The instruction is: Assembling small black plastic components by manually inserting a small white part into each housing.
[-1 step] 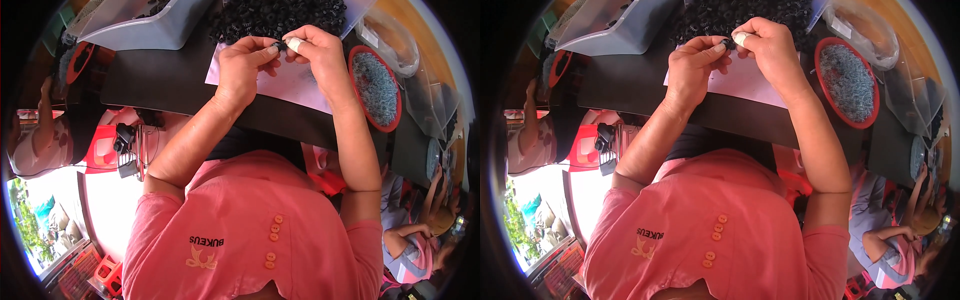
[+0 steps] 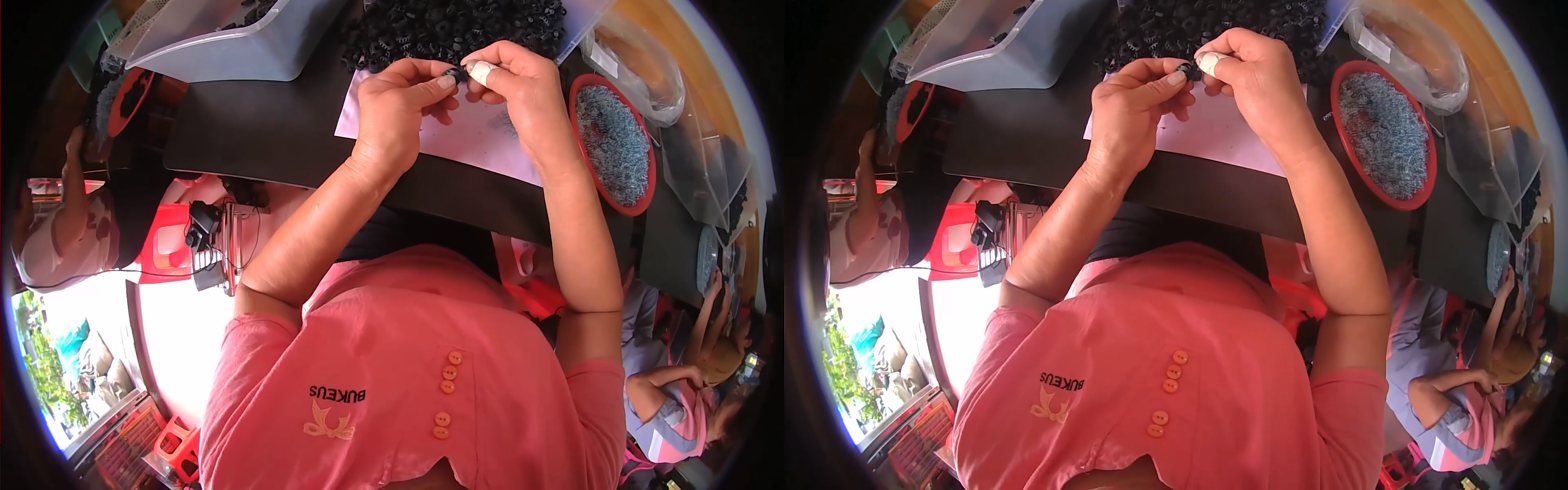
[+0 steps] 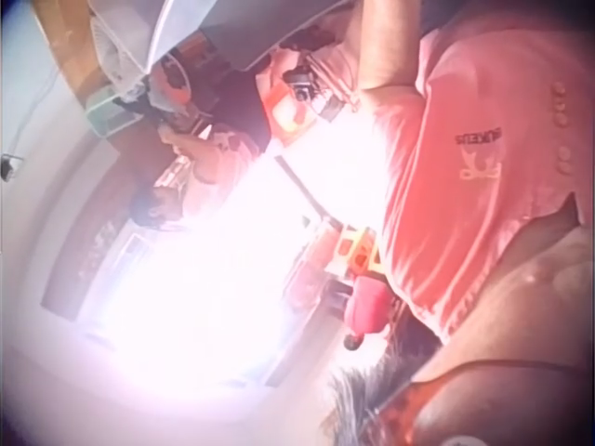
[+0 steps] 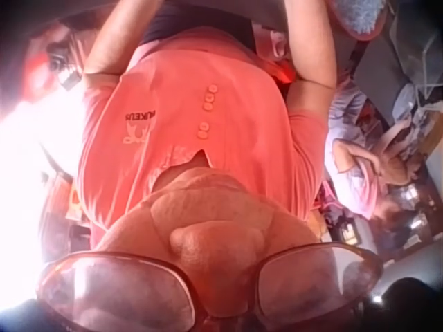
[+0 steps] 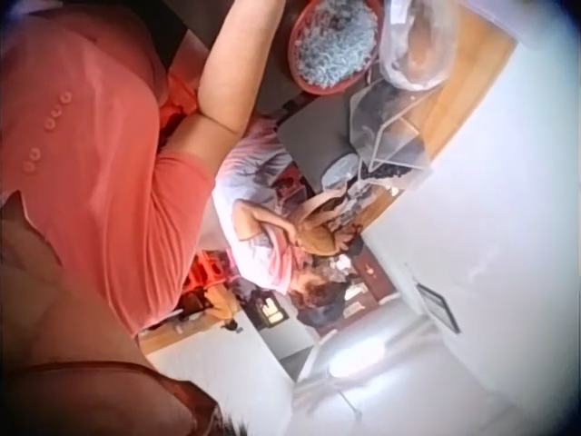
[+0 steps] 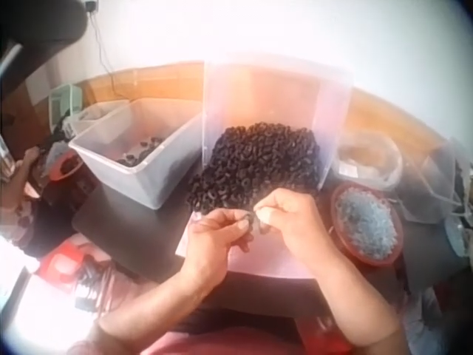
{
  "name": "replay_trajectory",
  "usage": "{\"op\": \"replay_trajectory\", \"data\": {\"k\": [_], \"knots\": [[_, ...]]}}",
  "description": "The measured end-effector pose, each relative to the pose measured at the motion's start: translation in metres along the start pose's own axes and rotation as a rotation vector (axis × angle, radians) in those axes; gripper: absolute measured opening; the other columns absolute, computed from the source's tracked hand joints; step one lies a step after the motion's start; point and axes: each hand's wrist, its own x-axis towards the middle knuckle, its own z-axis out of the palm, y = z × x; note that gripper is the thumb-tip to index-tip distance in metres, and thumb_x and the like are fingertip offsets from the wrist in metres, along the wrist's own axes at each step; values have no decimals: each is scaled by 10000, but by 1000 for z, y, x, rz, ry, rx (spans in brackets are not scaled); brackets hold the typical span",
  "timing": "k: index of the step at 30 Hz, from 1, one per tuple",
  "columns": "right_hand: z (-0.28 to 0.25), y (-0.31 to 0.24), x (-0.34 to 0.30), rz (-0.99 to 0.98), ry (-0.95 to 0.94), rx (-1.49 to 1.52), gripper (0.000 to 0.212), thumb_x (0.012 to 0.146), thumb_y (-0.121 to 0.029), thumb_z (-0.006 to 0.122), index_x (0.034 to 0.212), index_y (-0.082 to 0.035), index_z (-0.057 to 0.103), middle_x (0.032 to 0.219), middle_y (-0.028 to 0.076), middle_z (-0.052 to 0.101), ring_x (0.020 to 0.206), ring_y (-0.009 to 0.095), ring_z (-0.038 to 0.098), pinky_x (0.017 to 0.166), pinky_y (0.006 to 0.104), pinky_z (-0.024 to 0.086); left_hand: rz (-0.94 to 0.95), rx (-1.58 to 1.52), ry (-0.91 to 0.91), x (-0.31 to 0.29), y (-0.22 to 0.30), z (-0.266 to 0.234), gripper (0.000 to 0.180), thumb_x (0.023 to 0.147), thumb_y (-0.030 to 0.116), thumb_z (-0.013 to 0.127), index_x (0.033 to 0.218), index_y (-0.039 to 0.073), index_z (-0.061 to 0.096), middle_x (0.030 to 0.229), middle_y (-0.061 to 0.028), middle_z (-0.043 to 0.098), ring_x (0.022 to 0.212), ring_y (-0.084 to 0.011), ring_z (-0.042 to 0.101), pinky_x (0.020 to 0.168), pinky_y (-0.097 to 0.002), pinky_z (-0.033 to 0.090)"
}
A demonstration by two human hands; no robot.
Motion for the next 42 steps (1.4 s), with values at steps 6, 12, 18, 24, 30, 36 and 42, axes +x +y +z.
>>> {"op": "replay_trajectory", "data": {"k": [6, 12, 18, 24, 30, 36, 42], "knots": [[3, 0, -3, 20, -9, 18, 118, 882, -50, 587, 919, 27, 669, 755, 47, 628, 691, 110, 580, 657, 246, 473, 53, 96, 19, -3, 0, 1, 156, 903, 26, 630, 1016, -81, 639, 865, -126, 672, 707, -179, 649, 592, -273, 508], [8, 11, -4, -65, 16, -102, 110, 864, -39, 587, 919, 10, 669, 728, 62, 640, 660, 129, 599, 622, 272, 482, 88, 155, 13, -7, 1, 1, 142, 880, 10, 647, 995, -74, 644, 821, -103, 668, 668, -154, 640, 557, -245, 482], [18, 21, -8, -470, 155, -522, 100, 821, -11, 608, 910, -7, 655, 764, 141, 661, 645, 234, 621, 610, 332, 486, 237, 263, 47, -8, -5, 1, 125, 867, 0, 654, 974, -64, 654, 793, -79, 663, 645, -120, 625, 530, -215, 453], [13, 20, -9, -425, 102, -379, 100, 820, 18, 588, 898, 17, 650, 769, 164, 656, 671, 269, 633, 625, 342, 493, 132, 198, 56, -6, -5, 1, 114, 864, -8, 651, 967, -56, 655, 767, -76, 658, 624, -113, 617, 506, -213, 443], [14, 18, -11, -458, 107, -478, 103, 821, 19, 585, 904, 32, 644, 796, 171, 661, 680, 281, 637, 626, 348, 494, 153, 270, 70, -7, -8, 2, 116, 855, -11, 657, 965, -49, 655, 752, -67, 654, 609, -106, 609, 488, -209, 435], [20, 26, -12, -552, 179, -638, 146, 777, 37, 561, 901, 13, 635, 842, 163, 672, 718, 324, 653, 631, 383, 522, 176, 286, 85, -8, -11, 3, 116, 842, -10, 670, 953, -40, 661, 751, -52, 653, 612, -94, 599, 497, -209, 442], [29, 40, -11, -709, 283, -843, 127, 758, 7, 588, 872, -37, 624, 810, 119, 648, 684, 322, 636, 591, 398, 510, 292, 348, 127, -8, -20, 0, 95, 818, -15, 686, 910, -32, 673, 752, -36, 650, 606, -76, 560, 511, -208, 443]]}}
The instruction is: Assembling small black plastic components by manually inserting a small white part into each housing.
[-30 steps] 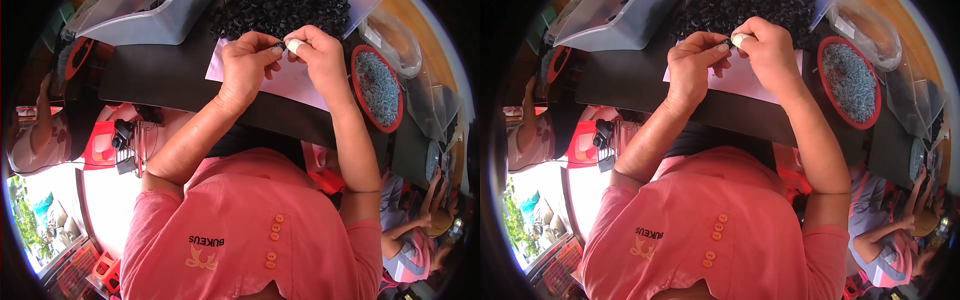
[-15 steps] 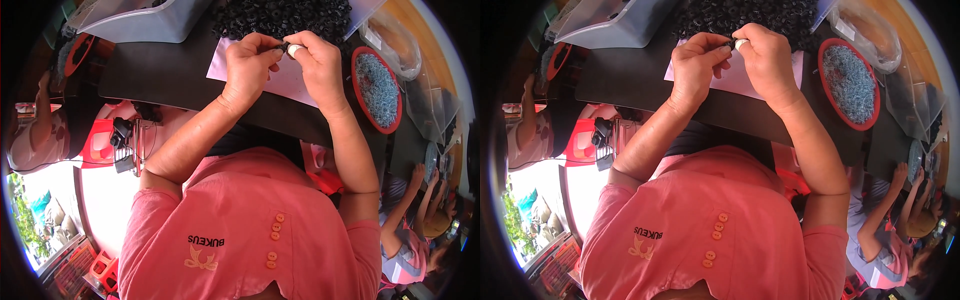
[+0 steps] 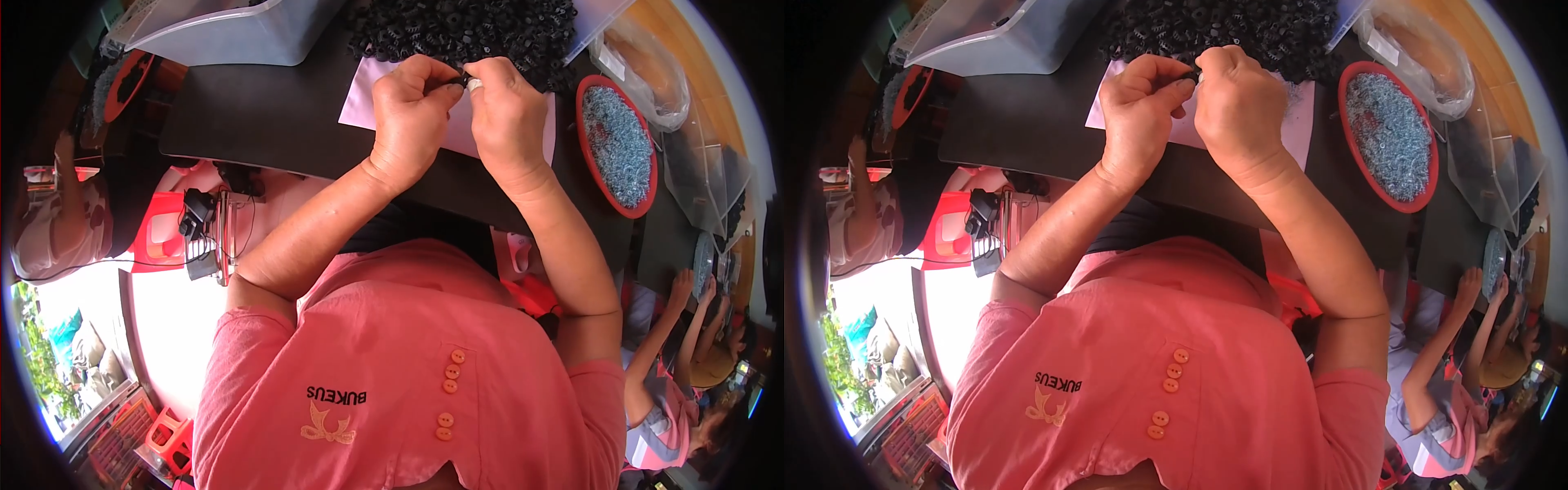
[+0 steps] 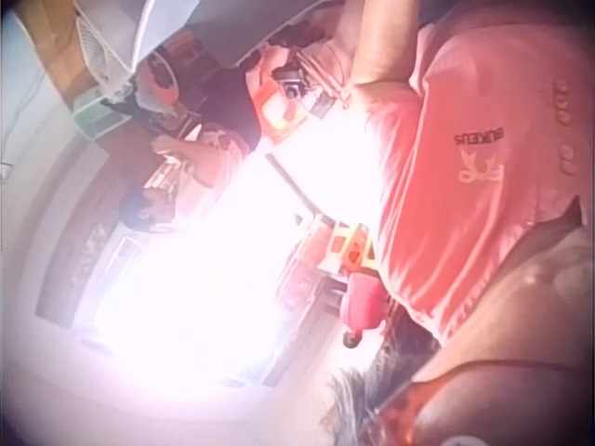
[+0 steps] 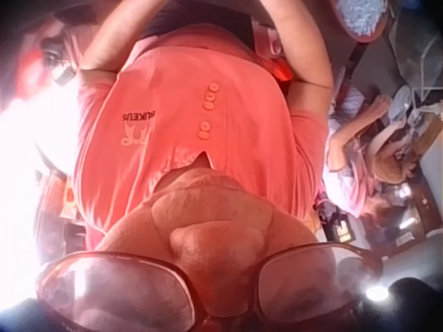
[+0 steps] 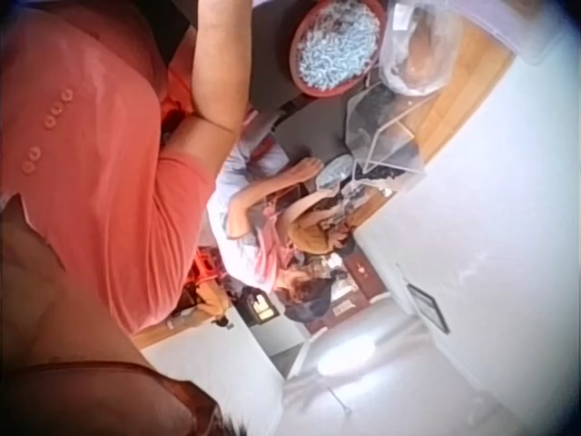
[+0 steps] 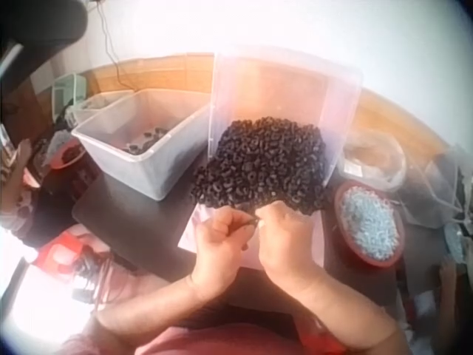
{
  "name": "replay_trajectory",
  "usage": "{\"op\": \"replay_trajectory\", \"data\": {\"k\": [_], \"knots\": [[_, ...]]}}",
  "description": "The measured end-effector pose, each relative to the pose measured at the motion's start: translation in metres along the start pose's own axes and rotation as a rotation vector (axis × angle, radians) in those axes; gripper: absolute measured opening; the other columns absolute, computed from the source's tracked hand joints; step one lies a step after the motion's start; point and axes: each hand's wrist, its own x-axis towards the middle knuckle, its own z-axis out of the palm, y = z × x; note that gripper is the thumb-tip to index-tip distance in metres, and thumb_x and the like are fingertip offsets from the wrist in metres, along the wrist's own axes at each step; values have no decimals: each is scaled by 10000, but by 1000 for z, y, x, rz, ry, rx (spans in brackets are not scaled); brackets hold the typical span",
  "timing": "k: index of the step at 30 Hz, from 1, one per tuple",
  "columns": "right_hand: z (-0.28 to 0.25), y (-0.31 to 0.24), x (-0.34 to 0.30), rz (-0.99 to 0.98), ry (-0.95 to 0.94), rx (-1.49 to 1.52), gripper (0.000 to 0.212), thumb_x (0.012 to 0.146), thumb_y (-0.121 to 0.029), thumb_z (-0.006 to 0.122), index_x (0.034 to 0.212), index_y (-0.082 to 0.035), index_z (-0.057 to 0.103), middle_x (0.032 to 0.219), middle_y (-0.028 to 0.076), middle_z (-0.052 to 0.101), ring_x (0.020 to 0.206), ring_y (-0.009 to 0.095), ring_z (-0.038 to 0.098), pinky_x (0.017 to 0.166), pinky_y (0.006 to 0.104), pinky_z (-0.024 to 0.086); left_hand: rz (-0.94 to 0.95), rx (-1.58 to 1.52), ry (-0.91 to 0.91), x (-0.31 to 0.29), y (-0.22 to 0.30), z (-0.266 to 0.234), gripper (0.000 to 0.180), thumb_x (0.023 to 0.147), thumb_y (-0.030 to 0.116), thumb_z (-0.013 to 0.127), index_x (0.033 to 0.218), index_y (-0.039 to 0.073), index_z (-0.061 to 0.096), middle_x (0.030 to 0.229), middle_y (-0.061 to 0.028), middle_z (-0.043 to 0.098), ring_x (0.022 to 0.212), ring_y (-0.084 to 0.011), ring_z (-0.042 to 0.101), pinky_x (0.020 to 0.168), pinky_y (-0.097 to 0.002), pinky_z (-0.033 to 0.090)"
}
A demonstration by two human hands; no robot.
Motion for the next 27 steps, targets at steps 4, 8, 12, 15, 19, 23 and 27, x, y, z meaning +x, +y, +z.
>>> {"op": "replay_trajectory", "data": {"k": [4, 8, 12, 15, 19, 23, 27], "knots": [[8, -2, -8, -2, 31, 5, 108, 761, 0, 607, 858, -43, 623, 788, 106, 643, 669, 317, 630, 570, 386, 500, 17, 26, 29, 0, 0, -2, 91, 818, -15, 686, 907, -26, 679, 750, -35, 648, 596, -75, 542, 523, -209, 436], [4, 2, -7, 281, -49, 364, 73, 805, 2, 626, 872, -12, 649, 792, 110, 672, 692, 277, 654, 606, 333, 513, -77, -135, 25, 4, 5, -3, 86, 858, -12, 652, 938, -27, 677, 760, -52, 656, 602, -98, 565, 523, -216, 438], [-3, -1, 4, 409, 31, 602, 81, 845, 4, 612, 908, 2, 663, 789, 114, 677, 699, 177, 653, 651, 291, 511, -150, -269, -55, 6, 14, -4, 137, 886, -8, 623, 1015, -42, 653, 789, -77, 665, 623, -126, 603, 516, -228, 446], [-6, 0, 4, 250, 10, 428, 181, 801, 20, 626, 977, -17, 649, 810, 95, 643, 707, 217, 644, 657, 313, 523, -248, -330, -86, 9, 13, -5, 195, 894, -9, 609, 1082, -57, 619, 820, -101, 671, 658, -152, 639, 518, -237, 458], [-9, 4, 6, 57, 5, 249, 293, 726, -8, 676, 1013, -54, 637, 827, 68, 603, 728, 257, 630, 645, 358, 527, -214, -348, -47, 8, 16, -3, 217, 887, -14, 611, 1100, -56, 608, 844, -113, 680, 680, -161, 651, 539, -242, 474], [-8, 0, 5, 72, 20, 167, 297, 690, -56, 719, 975, -63, 637, 828, 67, 604, 725, 265, 625, 631, 372, 515, -198, -394, -56, 9, 13, -2, 204, 857, -18, 649, 1056, -40, 616, 821, -83, 676, 649, -138, 633, 520, -230, 470], [-4, 8, 3, -24, 100, 40, 317, 655, -74, 737, 954, -64, 635, 820, 62, 600, 706, 265, 611, 618, 373, 500, -183, -403, -77, 8, 13, 3, 208, 849, -28, 648, 1054, -39, 616, 820, -88, 677, 660, -135, 628, 536, -235, 483]]}}
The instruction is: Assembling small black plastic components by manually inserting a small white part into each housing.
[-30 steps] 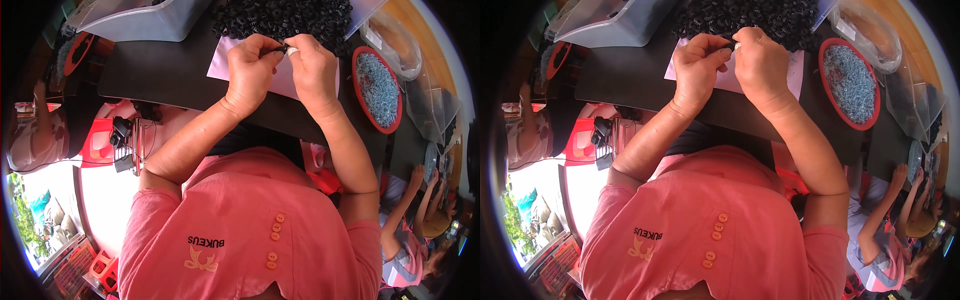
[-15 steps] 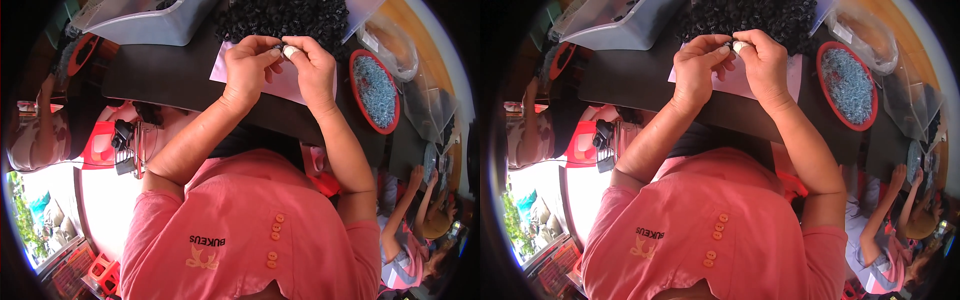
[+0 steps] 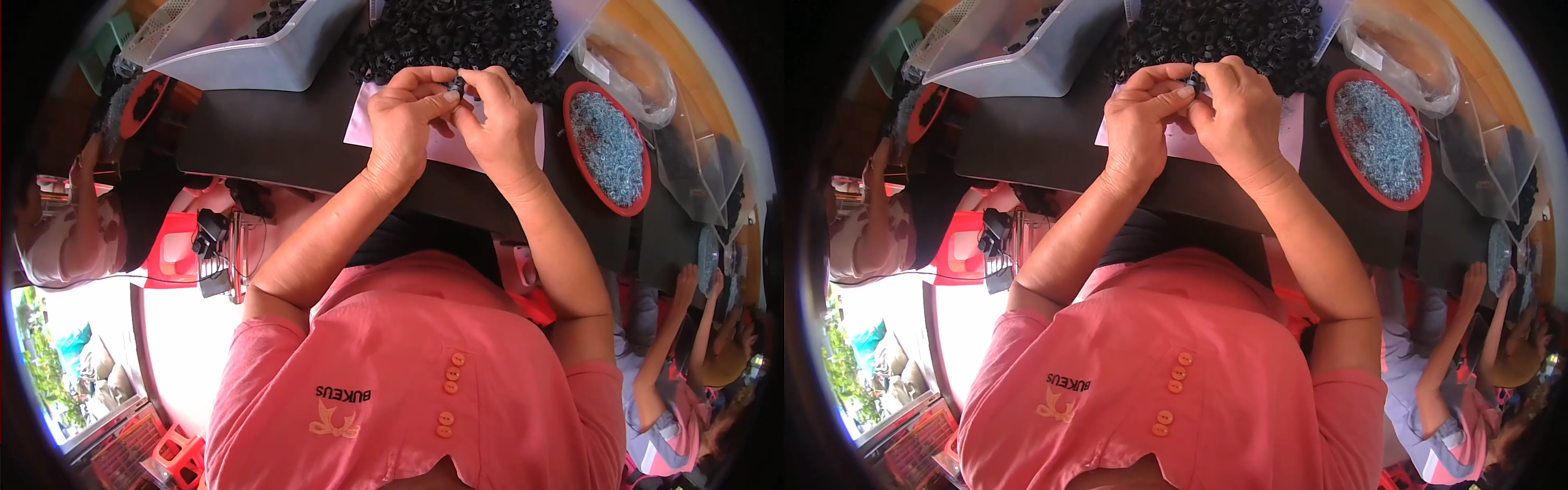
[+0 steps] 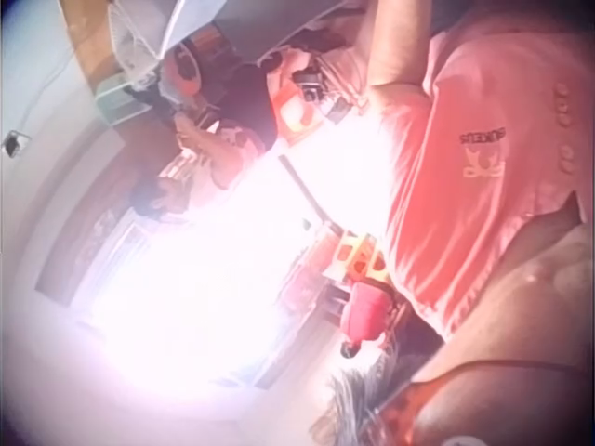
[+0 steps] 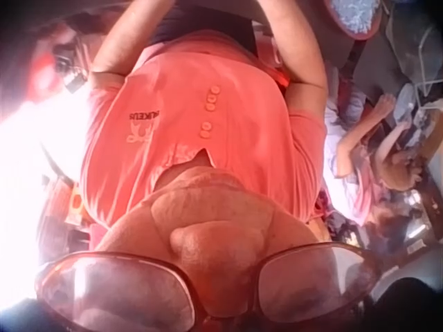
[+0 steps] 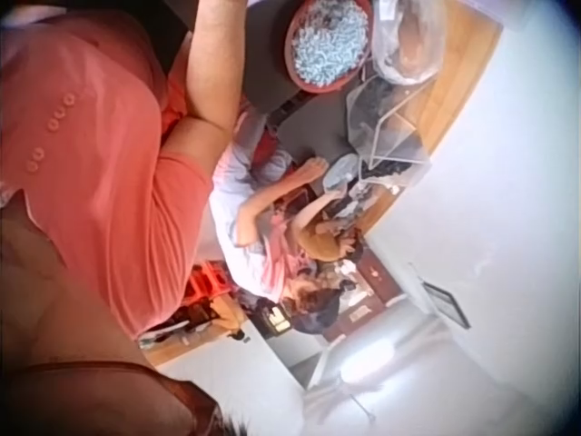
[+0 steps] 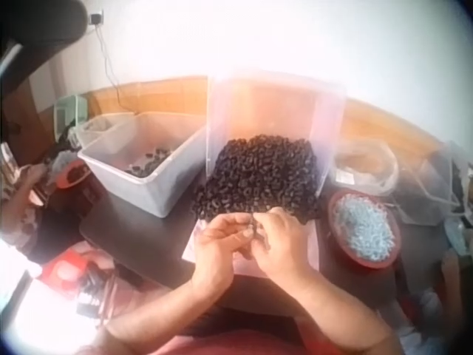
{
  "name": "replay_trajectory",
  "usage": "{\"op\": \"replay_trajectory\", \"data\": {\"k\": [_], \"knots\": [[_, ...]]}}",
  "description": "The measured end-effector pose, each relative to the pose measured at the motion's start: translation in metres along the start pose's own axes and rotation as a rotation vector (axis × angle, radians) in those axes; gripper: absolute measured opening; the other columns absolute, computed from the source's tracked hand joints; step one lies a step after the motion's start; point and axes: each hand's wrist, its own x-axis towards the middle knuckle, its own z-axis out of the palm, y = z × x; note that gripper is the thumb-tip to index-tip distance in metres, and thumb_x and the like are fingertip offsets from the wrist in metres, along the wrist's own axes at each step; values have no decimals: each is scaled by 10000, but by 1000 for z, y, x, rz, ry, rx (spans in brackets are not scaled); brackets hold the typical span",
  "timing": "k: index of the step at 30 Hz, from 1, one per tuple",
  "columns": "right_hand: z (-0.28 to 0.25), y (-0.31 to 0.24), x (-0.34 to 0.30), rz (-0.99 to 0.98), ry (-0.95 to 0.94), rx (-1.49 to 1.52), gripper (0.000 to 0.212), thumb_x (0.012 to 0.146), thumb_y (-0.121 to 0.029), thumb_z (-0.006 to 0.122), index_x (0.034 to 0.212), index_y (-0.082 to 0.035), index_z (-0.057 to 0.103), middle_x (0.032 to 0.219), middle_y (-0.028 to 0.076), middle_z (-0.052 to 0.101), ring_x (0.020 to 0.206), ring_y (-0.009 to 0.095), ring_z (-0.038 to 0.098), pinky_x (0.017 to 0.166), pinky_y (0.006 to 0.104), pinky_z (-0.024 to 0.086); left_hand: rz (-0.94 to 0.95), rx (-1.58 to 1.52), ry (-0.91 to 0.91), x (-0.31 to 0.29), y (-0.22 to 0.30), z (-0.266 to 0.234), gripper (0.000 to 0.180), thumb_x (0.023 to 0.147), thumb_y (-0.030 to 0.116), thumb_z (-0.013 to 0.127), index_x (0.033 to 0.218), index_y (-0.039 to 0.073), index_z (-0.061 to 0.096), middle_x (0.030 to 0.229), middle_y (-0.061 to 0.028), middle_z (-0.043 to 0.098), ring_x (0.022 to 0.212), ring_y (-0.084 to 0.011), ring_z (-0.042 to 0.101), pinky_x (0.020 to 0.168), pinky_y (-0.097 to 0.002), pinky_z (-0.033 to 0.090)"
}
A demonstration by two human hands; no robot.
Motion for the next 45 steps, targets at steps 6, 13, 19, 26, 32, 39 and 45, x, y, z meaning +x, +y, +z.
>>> {"op": "replay_trajectory", "data": {"k": [6, 13, 19, 26, 32, 39, 45], "knots": [[-13, -4, 6, -139, -20, 8, 308, 603, -67, 745, 886, -60, 623, 775, 55, 576, 663, 261, 583, 594, 368, 477, 0, 20, -47, -7, 9, 0, 228, 827, -61, 634, 1053, -43, 615, 819, -94, 676, 668, -146, 625, 542, -244, 500], [-12, -5, 10, -258, 23, 64, 343, 591, -68, 757, 895, -62, 597, 735, 57, 542, 657, 268, 578, 583, 374, 464, 99, 122, -64, -15, 27, 8, 244, 820, -66, 634, 1063, -54, 622, 815, -107, 682, 670, -141, 631, 532, -242, 501], [-51, -18, 30, 245, 79, 242, 231, 857, -39, 607, 1073, 38, 627, 775, 61, 650, 721, 124, 616, 672, 244, 485, 652, 838, 198, 6, 138, 31, 130, 841, 30, 649, 955, -30, 664, 713, -38, 633, 579, -99, 574, 516, -199, 416], [-65, 21, 16, 549, -23, 626, 209, 861, 5, 626, 1056, 10, 700, 939, 24, 699, 850, 73, 625, 796, 218, 496, 1204, 1577, 182, 58, 165, -36, 102, 768, 11, 686, 870, 1, 684, 752, -88, 647, 680, -184, 618, 610, -313, 488], [-60, 32, 5, 553, -64, 546, 187, 857, 9, 632, 1027, 0, 708, 910, 10, 692, 839, 59, 617, 786, 202, 486, 942, 1580, -343, 43, 21, -1, 169, 680, 126, 768, 823, 85, 686, 841, -80, 588, 890, -301, 592, 758, -395, 514], [-60, 27, 5, 607, -148, 432, 192, 846, 14, 596, 1000, -11, 708, 851, -2, 683, 791, 46, 597, 733, 199, 467, 1012, 1818, -445, 57, -30, 1, 88, 724, 136, 671, 799, 93, 652, 917, -64, 569, 942, -279, 548, 753, -398, 522], [-51, 37, 7, 587, -188, 328, 162, 815, -46, 594, 931, -18, 704, 746, 68, 687, 634, 128, 591, 605, 284, 456, 1061, 1647, -443, 59, -31, 3, 73, 721, 138, 664, 753, 88, 623, 896, -51, 561, 933, -267, 547, 733, -396, 512]]}}
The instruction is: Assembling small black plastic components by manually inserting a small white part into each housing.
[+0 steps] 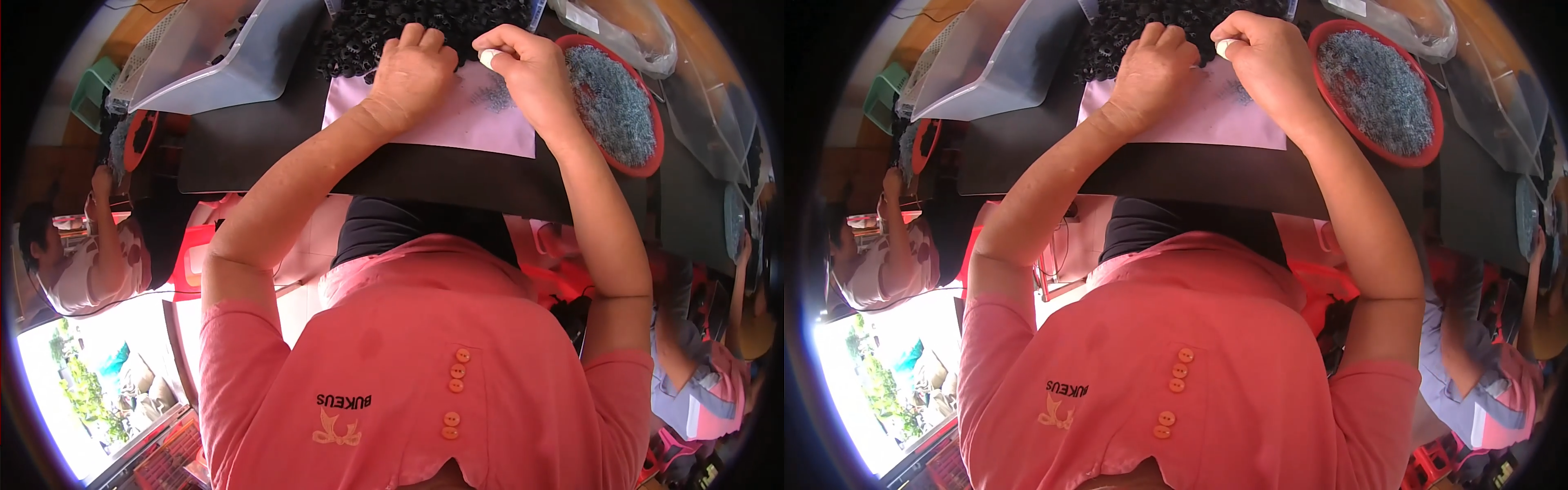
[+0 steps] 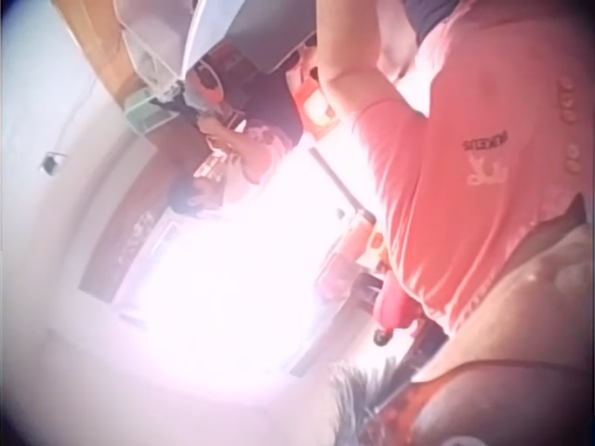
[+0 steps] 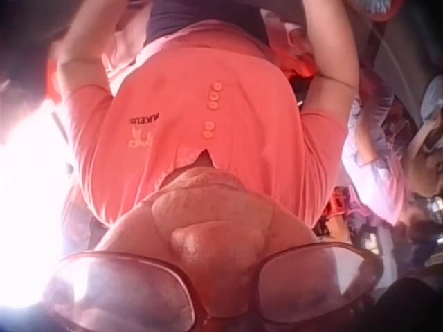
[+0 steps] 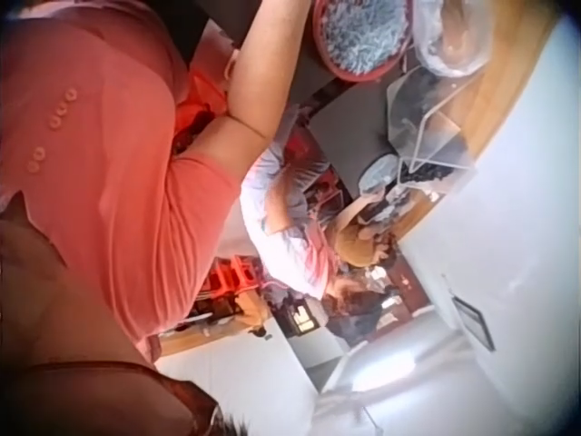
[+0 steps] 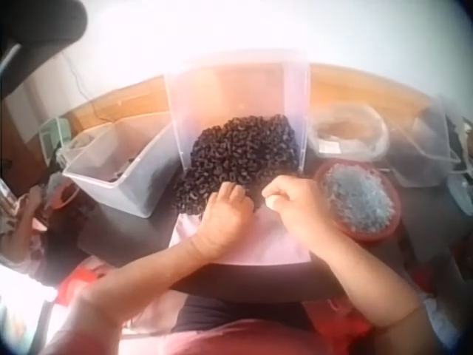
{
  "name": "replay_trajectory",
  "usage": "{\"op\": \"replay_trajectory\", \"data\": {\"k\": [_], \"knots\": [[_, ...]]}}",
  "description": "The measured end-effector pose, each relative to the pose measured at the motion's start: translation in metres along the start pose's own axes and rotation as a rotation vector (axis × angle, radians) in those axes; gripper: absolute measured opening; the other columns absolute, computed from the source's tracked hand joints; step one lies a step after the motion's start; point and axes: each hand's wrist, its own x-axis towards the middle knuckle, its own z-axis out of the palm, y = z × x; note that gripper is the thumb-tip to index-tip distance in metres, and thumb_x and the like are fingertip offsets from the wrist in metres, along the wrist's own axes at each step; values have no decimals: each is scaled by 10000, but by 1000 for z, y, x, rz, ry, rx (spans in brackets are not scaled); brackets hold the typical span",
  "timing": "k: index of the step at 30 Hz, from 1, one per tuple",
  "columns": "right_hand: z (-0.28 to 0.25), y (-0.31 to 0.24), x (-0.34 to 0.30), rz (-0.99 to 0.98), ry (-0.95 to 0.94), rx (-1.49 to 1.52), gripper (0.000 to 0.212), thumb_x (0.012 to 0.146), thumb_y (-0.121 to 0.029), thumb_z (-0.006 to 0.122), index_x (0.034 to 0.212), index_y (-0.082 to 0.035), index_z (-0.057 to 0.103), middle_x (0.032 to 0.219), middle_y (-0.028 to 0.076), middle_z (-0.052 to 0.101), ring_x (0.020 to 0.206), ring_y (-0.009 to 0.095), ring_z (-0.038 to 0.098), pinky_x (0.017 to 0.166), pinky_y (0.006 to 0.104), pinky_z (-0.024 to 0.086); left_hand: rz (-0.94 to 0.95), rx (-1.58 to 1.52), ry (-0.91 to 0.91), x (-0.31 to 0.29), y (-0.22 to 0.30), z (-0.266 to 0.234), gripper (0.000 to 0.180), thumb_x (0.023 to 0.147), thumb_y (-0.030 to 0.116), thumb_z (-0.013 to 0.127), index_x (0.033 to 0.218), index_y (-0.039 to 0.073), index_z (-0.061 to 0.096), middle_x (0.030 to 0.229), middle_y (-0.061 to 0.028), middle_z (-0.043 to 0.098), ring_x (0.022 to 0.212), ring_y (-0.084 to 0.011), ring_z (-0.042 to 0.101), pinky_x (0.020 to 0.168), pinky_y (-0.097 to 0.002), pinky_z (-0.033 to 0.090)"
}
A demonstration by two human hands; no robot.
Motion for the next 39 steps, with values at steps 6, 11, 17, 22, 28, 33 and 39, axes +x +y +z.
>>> {"op": "replay_trajectory", "data": {"k": [6, 11, 17, 22, 28, 33, 39], "knots": [[2, 2, 2, -6, -24, -49, 167, 812, -57, 603, 941, -28, 704, 776, 87, 699, 647, 150, 615, 626, 300, 471, 21, 86, -93, -3, 8, 5, 76, 713, 135, 666, 780, 101, 654, 883, -44, 557, 915, -263, 547, 719, -392, 507], [0, 3, 11, 17, -101, -31, 166, 859, -32, 609, 991, 10, 700, 835, 8, 679, 765, 67, 593, 716, 221, 473, -241, -378, -8, 11, -9, -13, 77, 817, 141, 670, 852, 73, 682, 848, -56, 626, 763, -197, 587, 659, -314, 490], [9, -38, 23, 17, -41, 377, 182, 865, 2, 610, 1038, 33, 658, 827, 47, 658, 743, 113, 609, 680, 248, 494, -898, -1262, -180, 43, -14, -72, 143, 864, 129, 667, 795, 4, 658, 645, -38, 589, 548, -118, 518, 490, -231, 377], [19, -49, 16, 143, -58, 575, 179, 868, -3, 609, 1038, 35, 650, 864, 50, 660, 753, 121, 614, 690, 254, 497, -976, -1510, -12, 36, -10, -76, 158, 883, 96, 642, 773, -18, 642, 626, -56, 578, 492, -120, 488, 450, -244, 346], [17, -15, 8, 100, -87, 439, 196, 873, -25, 619, 1062, 10, 656, 912, 43, 672, 794, 108, 626, 725, 235, 493, -568, -840, -112, 7, -22, -51, 120, 836, 168, 695, 906, 72, 716, 809, -54, 632, 725, -186, 559, 687, -306, 485], [2, -10, 4, 132, -36, 426, 164, 889, -46, 612, 1022, -20, 705, 898, 38, 697, 756, 86, 639, 687, 196, 467, -94, -17, -170, -7, -24, -33, 178, 719, 202, 767, 857, 108, 706, 855, -50, 584, 906, -261, 570, 767, -394, 522], [8, -8, -9, 184, -7, 481, 133, 864, -59, 640, 966, -5, 707, 831, 32, 689, 696, 75, 619, 646, 202, 459, 43, 78, -145, -2, -27, -12, 148, 705, 140, 724, 761, 59, 613, 858, -64, 569, 883, -264, 577, 695, -365, 542]]}}
